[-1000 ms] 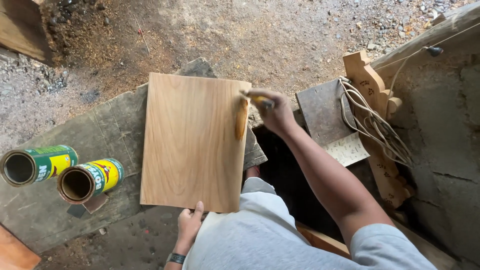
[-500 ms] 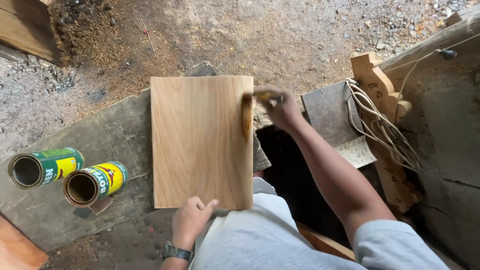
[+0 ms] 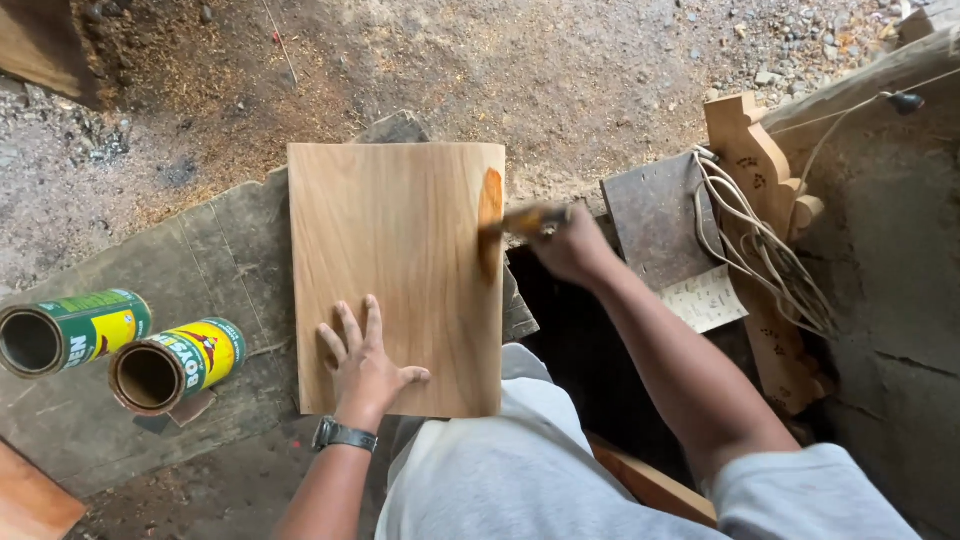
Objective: The person sands a rectangular wooden board with a sanding block, then flips it to sand the other side. They then dip a paintbrush into a can of varnish and apply it to the board's surface, covering it with a glossy finish.
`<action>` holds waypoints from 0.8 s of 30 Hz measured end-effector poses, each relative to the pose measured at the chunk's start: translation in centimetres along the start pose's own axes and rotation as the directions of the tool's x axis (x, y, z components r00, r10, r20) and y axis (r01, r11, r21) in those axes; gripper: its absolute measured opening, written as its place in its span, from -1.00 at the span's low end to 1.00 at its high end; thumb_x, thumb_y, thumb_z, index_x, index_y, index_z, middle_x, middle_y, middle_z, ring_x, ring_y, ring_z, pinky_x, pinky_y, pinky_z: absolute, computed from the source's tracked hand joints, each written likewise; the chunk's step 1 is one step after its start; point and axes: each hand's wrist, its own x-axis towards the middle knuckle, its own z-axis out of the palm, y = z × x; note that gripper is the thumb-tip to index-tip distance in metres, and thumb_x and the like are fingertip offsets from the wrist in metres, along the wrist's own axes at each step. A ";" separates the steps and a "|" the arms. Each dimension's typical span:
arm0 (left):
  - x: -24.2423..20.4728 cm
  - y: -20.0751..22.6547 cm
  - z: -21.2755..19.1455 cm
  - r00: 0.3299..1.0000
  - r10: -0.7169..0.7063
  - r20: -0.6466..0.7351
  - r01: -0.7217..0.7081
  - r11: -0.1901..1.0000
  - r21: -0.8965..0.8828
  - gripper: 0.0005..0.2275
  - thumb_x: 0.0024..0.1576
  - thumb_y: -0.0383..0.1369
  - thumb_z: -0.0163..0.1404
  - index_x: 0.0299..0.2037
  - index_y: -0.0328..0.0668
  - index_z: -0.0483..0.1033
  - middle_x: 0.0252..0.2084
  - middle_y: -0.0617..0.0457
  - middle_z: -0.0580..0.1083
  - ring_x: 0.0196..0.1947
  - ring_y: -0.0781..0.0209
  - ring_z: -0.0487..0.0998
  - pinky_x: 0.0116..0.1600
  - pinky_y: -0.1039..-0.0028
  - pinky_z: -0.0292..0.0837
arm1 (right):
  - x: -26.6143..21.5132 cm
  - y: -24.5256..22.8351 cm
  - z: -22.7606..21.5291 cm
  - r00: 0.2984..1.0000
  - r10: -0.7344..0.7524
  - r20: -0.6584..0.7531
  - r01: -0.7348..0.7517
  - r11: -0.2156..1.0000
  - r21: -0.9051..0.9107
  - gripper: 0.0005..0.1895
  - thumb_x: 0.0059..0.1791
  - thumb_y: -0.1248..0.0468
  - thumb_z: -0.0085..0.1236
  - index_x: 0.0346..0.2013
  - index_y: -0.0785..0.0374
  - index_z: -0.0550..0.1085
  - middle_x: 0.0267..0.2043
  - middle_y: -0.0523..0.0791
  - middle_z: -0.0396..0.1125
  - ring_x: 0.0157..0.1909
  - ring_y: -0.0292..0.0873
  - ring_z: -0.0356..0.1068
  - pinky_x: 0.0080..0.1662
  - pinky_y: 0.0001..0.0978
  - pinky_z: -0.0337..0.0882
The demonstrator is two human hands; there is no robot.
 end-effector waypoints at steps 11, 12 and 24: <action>1.0 -0.9 1.3 0.999 -0.004 -0.053 0.004 1.000 -0.010 0.50 -0.09 0.09 0.73 0.98 0.29 -0.24 1.00 -0.27 -0.27 0.90 -0.74 -0.30 0.73 -0.61 0.14 | -6.8 2.2 4.6 0.890 -0.438 0.129 0.456 0.845 -0.278 -0.65 0.08 0.36 0.41 0.15 0.07 0.80 0.22 -0.05 0.77 0.26 0.23 0.74 0.22 0.25 0.67; 1.0 -0.9 1.3 0.999 -0.008 -0.053 0.008 1.000 -0.016 0.50 -0.09 0.09 0.73 0.98 0.29 -0.24 1.00 -0.27 -0.27 0.90 -0.74 -0.30 0.73 -0.61 0.14 | -5.6 1.2 3.8 0.888 -0.439 0.135 0.460 0.844 -0.277 -0.65 0.08 0.36 0.41 0.15 0.07 0.80 0.22 -0.05 0.77 0.26 0.23 0.74 0.22 0.25 0.67; 0.7 -0.7 1.1 1.000 -0.009 -0.027 0.008 1.000 -0.011 0.46 0.00 0.07 0.68 0.98 0.23 -0.29 1.00 -0.32 -0.32 0.90 -0.75 -0.35 0.74 -0.60 0.08 | 9.8 1.2 -0.9 0.931 -0.312 -0.191 0.285 0.946 -0.157 -0.77 0.19 0.35 0.54 0.09 -0.06 0.85 -0.02 -0.18 0.79 0.03 0.10 0.81 0.10 -0.04 0.71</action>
